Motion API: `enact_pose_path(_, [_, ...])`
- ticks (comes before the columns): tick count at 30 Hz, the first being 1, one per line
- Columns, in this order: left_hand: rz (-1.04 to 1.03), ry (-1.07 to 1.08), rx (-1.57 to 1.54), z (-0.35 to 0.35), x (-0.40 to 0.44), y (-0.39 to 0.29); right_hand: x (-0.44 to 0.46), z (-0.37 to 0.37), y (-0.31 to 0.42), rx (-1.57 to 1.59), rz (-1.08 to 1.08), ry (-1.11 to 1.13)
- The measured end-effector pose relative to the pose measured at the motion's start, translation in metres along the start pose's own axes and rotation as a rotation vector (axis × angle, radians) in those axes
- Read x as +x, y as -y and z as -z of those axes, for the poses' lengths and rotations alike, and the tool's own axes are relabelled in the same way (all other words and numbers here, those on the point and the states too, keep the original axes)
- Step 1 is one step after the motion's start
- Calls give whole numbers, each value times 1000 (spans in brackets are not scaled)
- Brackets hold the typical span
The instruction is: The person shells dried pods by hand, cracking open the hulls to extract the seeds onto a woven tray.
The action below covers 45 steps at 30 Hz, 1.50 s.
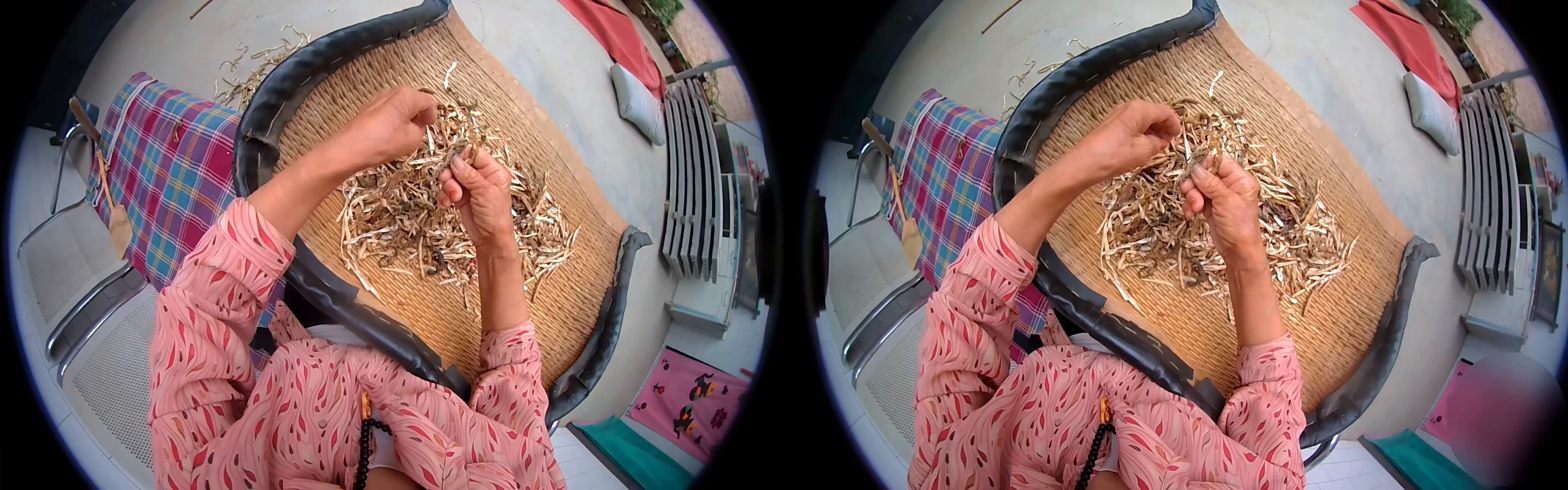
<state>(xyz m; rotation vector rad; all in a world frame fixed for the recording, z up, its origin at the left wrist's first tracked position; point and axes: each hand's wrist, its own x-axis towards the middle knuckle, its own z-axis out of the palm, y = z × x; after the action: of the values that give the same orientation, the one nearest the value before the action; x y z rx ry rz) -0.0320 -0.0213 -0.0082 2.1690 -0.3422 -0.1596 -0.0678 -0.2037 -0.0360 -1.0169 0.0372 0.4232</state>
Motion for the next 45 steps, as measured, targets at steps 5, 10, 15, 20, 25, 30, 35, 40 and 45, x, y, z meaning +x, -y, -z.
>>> enact_pose_path(5, [75, 213, 469, 4, -13, -13, 18, -14, 20, -92, 80, 14])
enact_pose_path(10, [173, 471, 630, 3, -10, -17, 79, -101, 74, -254, 287, 286])
enact_pose_path(15, [143, 204, 648, 8, -15, -6, 117, -118, 38, -1225, 927, 157])
enact_pose_path(20, [195, 8, 703, 37, -9, -10, 79, -38, -11, -1260, 776, 31])
enact_pose_path(25, [75, -104, 669, 35, -5, -6, 59, -7, -64, -2013, 809, 192])
enact_pose_path(30, [72, -104, 568, 36, -16, -8, 53, -11, -49, -1868, 722, 133])
enact_pose_path(35, [-34, -197, 512, 29, -5, 6, 37, -5, -21, -968, 214, -26])
enact_pose_path(40, [-2, 151, 43, 28, 3, -5, 20, -12, 0, -579, 55, -51])
enact_pose_path(45, [-19, 99, -150, 14, 3, 0, 14, -18, 5, -525, 36, 33])
